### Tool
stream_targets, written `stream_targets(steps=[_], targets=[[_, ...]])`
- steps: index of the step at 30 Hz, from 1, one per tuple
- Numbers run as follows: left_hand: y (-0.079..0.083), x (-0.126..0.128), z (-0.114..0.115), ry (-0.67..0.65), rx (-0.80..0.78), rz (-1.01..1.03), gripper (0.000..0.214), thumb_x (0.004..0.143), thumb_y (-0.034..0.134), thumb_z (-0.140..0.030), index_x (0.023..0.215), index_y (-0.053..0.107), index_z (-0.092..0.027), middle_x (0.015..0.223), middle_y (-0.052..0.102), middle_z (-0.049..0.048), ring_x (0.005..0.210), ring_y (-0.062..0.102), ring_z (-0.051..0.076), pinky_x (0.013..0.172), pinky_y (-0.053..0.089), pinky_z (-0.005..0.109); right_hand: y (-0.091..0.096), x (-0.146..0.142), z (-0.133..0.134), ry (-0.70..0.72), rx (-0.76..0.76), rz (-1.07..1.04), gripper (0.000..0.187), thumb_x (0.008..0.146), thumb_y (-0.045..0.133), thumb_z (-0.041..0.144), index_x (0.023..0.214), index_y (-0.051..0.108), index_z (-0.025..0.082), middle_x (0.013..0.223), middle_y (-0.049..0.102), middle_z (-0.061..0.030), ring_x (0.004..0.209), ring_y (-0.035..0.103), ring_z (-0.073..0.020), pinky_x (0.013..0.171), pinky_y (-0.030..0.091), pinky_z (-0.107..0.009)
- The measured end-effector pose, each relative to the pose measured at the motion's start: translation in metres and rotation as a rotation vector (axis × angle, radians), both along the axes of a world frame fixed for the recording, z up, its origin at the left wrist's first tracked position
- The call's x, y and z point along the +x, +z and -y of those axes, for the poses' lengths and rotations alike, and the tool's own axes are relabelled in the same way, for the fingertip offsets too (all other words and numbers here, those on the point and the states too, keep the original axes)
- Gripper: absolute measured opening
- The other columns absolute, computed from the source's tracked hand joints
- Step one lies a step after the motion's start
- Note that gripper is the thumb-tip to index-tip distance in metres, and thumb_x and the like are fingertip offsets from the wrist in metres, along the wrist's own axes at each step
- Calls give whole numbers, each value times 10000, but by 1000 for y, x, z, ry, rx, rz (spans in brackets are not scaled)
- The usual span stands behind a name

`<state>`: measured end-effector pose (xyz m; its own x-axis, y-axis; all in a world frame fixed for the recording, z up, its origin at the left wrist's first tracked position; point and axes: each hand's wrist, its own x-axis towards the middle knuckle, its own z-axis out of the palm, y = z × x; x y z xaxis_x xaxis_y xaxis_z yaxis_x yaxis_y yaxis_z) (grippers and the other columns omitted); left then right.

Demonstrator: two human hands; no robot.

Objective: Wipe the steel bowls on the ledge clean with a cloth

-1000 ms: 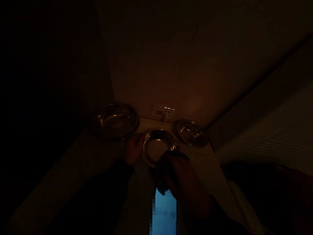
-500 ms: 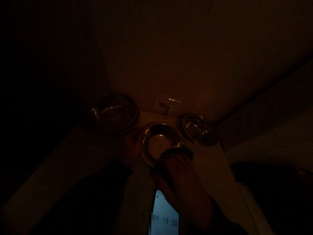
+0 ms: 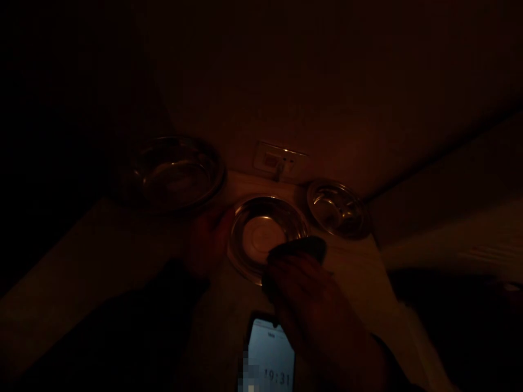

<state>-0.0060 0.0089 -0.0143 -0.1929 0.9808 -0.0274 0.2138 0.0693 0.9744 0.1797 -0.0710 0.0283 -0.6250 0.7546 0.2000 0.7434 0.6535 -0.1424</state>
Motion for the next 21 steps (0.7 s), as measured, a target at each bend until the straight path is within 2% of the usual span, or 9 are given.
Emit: stream_targets(steps=[9,12,16,21], targets=[[-2,5,-3,50,-8,-13,256,863,486,-242,859,726,-152,827,743,30,782,658,175,706,485,254,-7,-28,-1,-110,-116,-86,331,868,452,151,1161,605,144,1110,684,-101,1037,612,-248,906,516,-449],[-2,6,-4,51,-5,-20,249,856,493,-234,881,727,-154,838,744,31,782,659,173,710,486,253,-11,-25,-1,-122,-107,-109,307,859,471,160,1129,616,147,1087,689,-92,1024,609,-252,914,495,-463],[-1,6,-5,23,-13,-13,251,858,487,-218,820,723,-143,780,736,29,742,653,166,669,482,239,-10,-16,-1,-92,-50,-67,280,880,478,176,1127,608,165,1099,692,-85,1011,619,-250,942,461,-494],[0,8,-4,41,-22,19,243,859,489,-215,832,719,-141,793,737,31,728,647,162,657,472,240,-8,-25,-6,-141,-92,-113,201,912,463,184,948,661,193,975,714,-78,943,636,-228,921,473,-471]])
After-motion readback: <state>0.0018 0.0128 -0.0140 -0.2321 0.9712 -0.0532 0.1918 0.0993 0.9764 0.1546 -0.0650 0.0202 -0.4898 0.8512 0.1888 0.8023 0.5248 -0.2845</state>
